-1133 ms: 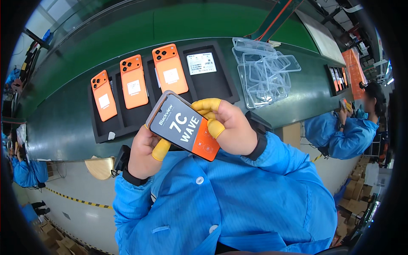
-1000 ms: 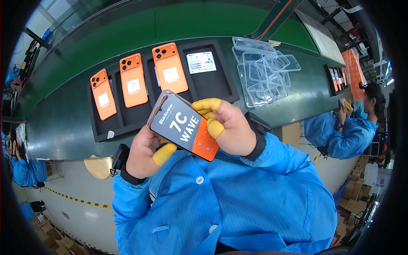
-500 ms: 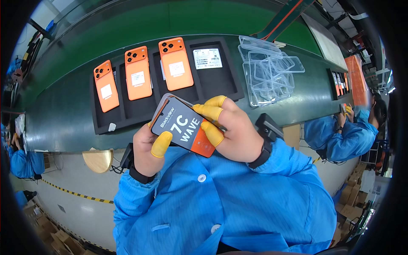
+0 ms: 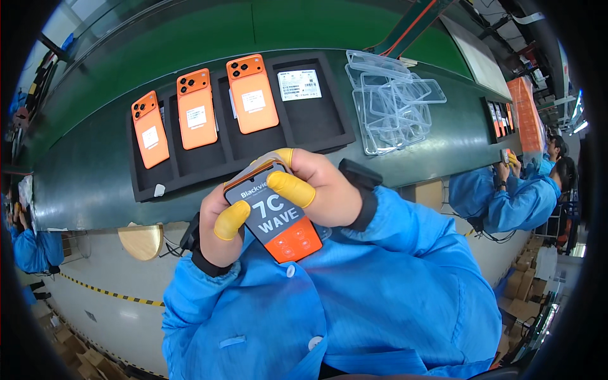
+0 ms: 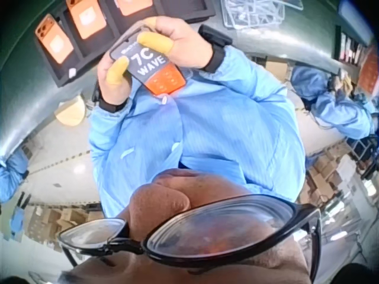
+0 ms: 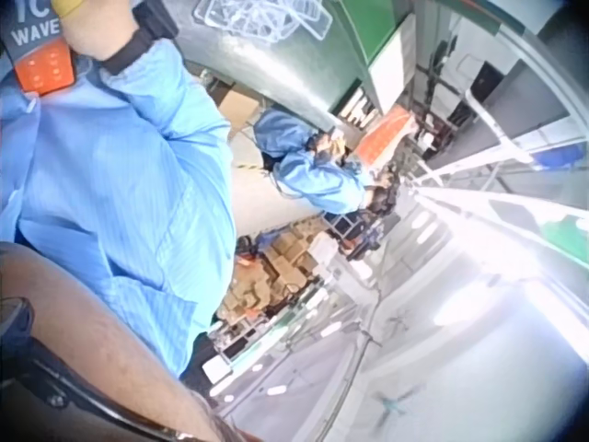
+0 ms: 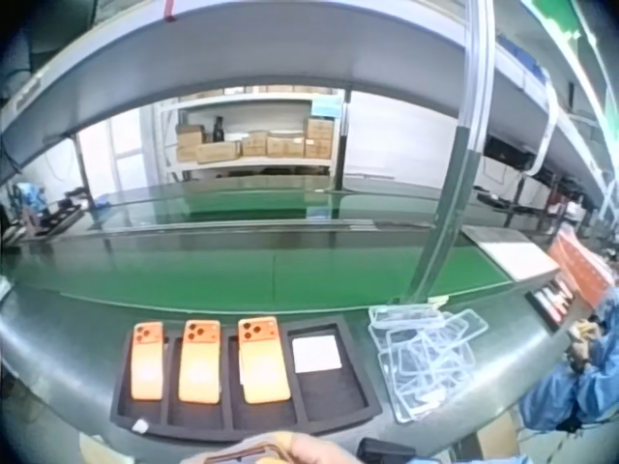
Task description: The recorder is assembling and inspecting smartphones on an industrial assembly line, placing them into a tray and checking screens.
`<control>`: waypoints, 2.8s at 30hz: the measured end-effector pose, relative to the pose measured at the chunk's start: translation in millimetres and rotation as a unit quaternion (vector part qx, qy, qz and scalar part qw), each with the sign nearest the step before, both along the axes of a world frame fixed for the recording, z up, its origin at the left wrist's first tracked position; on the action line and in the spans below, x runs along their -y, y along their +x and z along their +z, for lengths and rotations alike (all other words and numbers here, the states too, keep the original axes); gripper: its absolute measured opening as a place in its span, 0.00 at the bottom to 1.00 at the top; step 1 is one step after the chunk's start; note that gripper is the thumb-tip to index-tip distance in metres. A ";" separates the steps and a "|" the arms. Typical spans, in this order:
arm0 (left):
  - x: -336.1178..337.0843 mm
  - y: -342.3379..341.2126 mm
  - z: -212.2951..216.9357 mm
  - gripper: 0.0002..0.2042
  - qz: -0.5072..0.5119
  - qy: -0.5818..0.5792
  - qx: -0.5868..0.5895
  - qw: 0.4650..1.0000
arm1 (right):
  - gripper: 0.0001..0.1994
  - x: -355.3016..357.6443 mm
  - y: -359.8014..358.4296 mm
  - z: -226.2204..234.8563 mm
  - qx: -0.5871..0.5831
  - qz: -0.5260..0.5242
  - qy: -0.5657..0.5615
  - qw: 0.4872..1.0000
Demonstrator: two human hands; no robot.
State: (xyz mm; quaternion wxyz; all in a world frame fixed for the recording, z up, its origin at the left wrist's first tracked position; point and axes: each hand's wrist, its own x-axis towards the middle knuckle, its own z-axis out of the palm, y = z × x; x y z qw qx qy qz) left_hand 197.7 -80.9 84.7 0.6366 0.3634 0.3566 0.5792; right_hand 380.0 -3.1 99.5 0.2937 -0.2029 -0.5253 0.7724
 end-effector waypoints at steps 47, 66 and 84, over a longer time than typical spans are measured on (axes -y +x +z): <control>-18.7 -12.8 10.2 0.23 -0.028 -0.030 -0.146 0.988 | 0.13 2.4 -2.8 -7.1 0.008 -0.031 -0.074 0.997; -3.8 -6.9 -8.5 0.17 -0.042 -0.041 -0.042 0.997 | 0.16 3.8 14.6 -9.0 0.101 0.062 -0.078 0.990; -4.7 -15.4 -3.0 0.15 -0.038 0.047 -0.227 0.972 | 0.16 4.7 17.5 -9.6 0.148 0.080 -0.088 0.982</control>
